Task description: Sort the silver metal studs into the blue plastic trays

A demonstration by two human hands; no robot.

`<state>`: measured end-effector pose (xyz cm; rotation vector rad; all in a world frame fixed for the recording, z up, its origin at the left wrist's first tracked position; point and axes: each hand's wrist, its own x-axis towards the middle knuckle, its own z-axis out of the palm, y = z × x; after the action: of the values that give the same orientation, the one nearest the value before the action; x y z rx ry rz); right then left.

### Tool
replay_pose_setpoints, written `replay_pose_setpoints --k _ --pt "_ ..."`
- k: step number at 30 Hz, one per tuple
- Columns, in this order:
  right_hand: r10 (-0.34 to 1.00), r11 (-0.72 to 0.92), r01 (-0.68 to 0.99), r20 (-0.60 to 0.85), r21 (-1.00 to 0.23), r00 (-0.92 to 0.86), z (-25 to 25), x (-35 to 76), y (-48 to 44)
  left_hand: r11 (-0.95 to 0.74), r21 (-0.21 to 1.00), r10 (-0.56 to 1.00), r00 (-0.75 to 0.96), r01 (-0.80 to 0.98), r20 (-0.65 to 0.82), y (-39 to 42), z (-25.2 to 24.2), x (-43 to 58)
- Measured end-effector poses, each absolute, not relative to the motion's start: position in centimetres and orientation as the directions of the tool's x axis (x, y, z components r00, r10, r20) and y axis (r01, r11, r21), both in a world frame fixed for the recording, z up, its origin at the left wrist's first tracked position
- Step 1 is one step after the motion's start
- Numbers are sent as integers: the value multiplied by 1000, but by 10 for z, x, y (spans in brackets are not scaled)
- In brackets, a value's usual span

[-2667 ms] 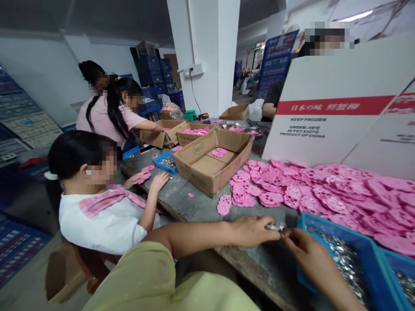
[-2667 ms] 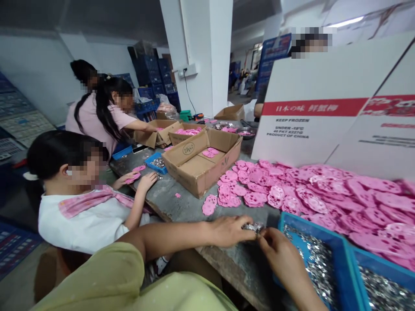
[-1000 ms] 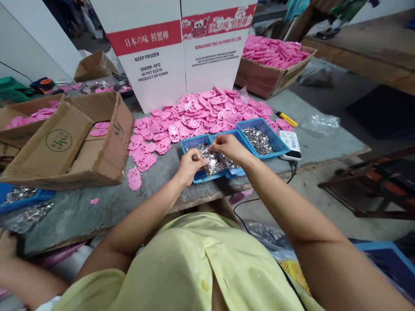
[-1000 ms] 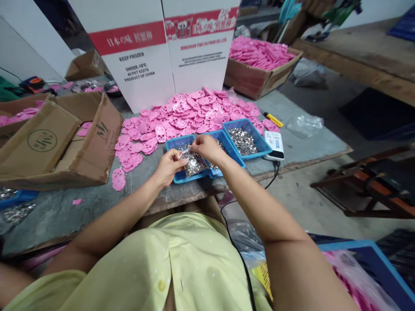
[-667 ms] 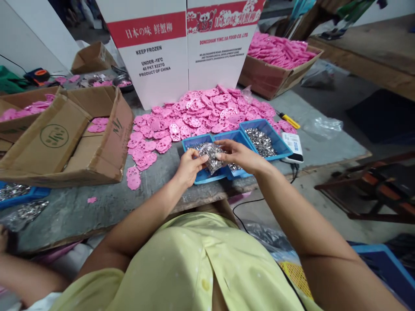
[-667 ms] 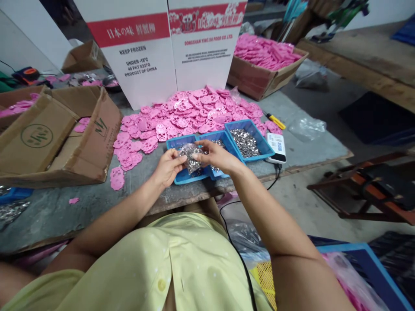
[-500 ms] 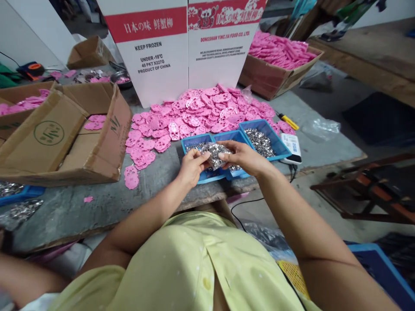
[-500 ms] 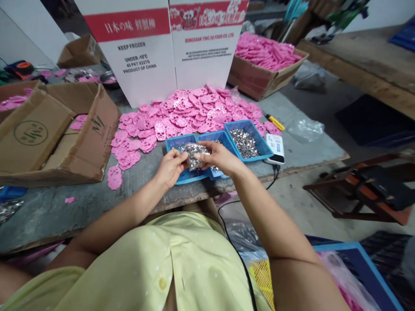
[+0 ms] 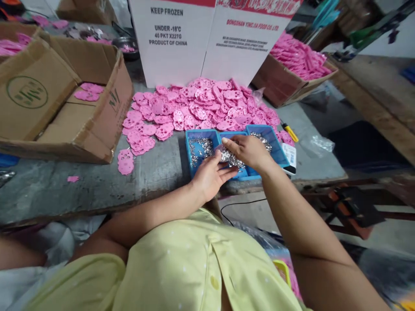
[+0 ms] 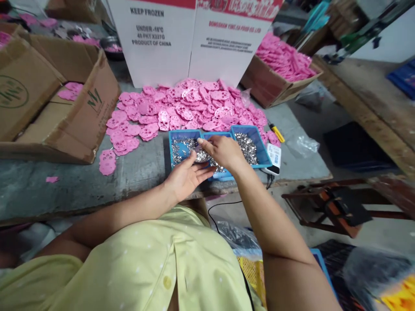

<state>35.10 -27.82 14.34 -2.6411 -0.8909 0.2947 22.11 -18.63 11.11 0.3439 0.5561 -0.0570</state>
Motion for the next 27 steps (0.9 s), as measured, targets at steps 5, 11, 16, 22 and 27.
replay_pose_setpoints --k 5,11,16,22,27 --pt "621 -783 609 -90 -127 779 151 339 -274 973 214 31 866 88 -498 -197 116 217" --pt "690 -711 671 -25 -210 723 151 336 -279 988 154 66 872 12 -486 -203 114 212" --pt "694 -684 681 53 -263 718 148 337 -283 983 178 54 880 35 -472 -203 113 209" --pt "646 -628 629 145 -458 750 135 327 -298 958 286 101 886 36 -453 -204 105 203" --pt "517 -549 426 109 -719 849 107 314 -317 916 397 171 844 54 -508 -202 97 198"
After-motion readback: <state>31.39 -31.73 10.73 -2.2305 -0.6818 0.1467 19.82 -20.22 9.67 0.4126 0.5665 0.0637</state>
